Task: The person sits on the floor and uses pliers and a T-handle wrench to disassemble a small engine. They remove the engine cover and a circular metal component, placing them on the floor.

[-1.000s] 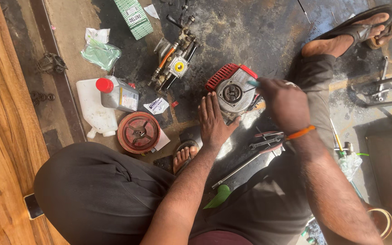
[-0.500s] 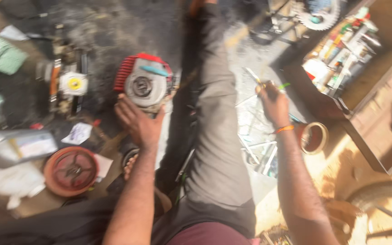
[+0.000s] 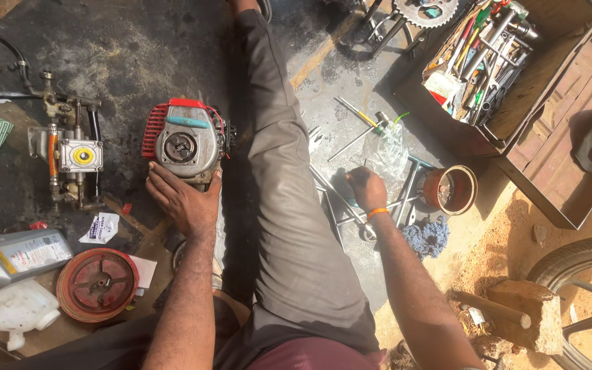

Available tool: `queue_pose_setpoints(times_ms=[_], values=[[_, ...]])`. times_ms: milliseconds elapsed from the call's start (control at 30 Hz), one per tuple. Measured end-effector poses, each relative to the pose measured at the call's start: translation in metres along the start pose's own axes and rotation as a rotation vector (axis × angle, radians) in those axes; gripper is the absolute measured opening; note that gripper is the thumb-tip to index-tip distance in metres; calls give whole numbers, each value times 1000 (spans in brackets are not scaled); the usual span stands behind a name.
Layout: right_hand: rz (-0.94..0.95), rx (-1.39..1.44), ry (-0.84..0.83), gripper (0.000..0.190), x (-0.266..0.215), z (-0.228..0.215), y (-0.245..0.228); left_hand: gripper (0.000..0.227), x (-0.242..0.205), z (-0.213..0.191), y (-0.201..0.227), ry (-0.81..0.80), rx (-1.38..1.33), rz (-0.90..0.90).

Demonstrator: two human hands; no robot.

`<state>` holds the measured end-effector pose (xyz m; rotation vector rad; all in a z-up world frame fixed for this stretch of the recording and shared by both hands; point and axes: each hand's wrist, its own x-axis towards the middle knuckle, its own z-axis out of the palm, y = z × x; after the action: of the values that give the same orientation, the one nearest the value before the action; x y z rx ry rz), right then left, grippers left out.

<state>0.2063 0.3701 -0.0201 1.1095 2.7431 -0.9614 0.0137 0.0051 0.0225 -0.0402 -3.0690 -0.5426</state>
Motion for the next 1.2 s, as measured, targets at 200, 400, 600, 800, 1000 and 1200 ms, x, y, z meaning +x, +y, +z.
queue_pose_setpoints(times_ms=[200, 400, 600, 800, 1000, 1200], values=[[49, -168, -129, 36, 6, 20, -71, 130, -1, -1, -3, 27, -27, 39], [21, -323, -116, 22, -6, 12, -65, 130, 0, 0, -3, 7, -21, 28], [-55, -98, 58, 29, -38, -18, -46, 128, 0, 4, -7, -38, 10, 16], [117, 57, 91, 22, -48, -34, -5, 127, -1, 9, -12, -29, 7, 35], [35, 74, 103, 18, 22, -29, -16, 127, -1, 6, -8, -43, -5, -1], [-239, -264, 321, 42, 111, -9, -3, 128, -1, 0, -1, -14, -22, -8]])
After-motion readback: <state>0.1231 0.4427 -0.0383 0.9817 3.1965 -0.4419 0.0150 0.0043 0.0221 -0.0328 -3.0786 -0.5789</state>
